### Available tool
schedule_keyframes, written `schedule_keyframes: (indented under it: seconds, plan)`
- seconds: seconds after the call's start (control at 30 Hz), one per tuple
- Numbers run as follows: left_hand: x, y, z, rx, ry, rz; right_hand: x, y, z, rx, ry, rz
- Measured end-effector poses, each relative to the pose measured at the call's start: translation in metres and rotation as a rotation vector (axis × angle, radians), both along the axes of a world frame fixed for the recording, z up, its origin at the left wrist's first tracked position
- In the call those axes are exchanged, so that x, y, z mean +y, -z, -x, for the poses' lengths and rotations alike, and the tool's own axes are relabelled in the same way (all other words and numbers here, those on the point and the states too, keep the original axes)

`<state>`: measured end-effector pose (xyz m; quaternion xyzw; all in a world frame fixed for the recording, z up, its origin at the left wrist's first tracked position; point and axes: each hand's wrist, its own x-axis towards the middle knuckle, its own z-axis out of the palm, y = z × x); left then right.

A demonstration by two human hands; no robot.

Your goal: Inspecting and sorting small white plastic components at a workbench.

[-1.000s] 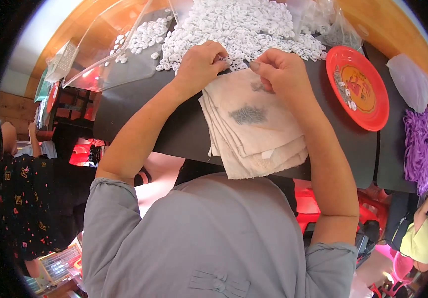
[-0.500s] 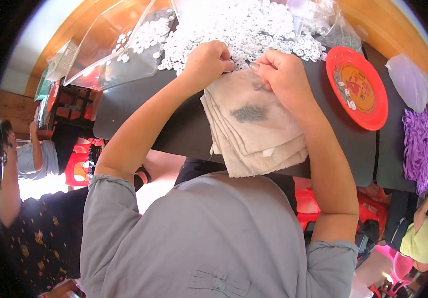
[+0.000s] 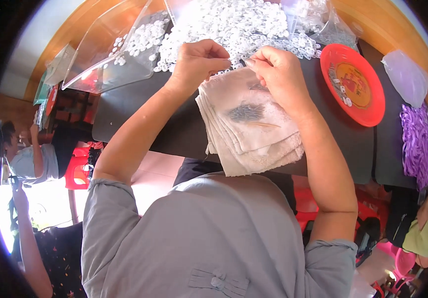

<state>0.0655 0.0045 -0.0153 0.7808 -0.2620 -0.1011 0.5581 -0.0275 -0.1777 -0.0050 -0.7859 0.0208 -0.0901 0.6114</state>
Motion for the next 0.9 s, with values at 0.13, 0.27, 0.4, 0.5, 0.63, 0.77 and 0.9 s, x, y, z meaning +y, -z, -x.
schedule_keyframes:
  seconds: [0.13, 0.27, 0.4, 0.5, 0.63, 0.77, 0.9]
  plan:
    - [0.004, -0.008, 0.015, 0.174, 0.066, 0.219, 0.001, 0.001, 0.000, -0.032, -0.011, -0.014]
    - [0.004, -0.008, 0.029, 0.186, 0.064, 0.257, 0.007, -0.001, 0.003, -0.002, -0.069, 0.048]
    - [0.002, -0.008, 0.036, 0.192, 0.075, 0.341, 0.009, 0.002, 0.004, -0.049, -0.129, 0.045]
    - [0.004, -0.008, 0.038, 0.263, 0.062, 0.314, 0.010, -0.002, 0.005, -0.049, -0.114, 0.036]
    - [0.006, -0.006, 0.040, 0.379, 0.096, 0.308, 0.017, -0.002, 0.006, -0.021, -0.086, 0.002]
    - [0.007, -0.002, 0.041, 0.408, 0.097, 0.358, 0.021, -0.003, 0.008, 0.003, -0.063, -0.060]
    - [0.013, -0.004, 0.035, 0.439, 0.074, 0.392, 0.016, -0.004, 0.007, 0.014, -0.014, -0.112]
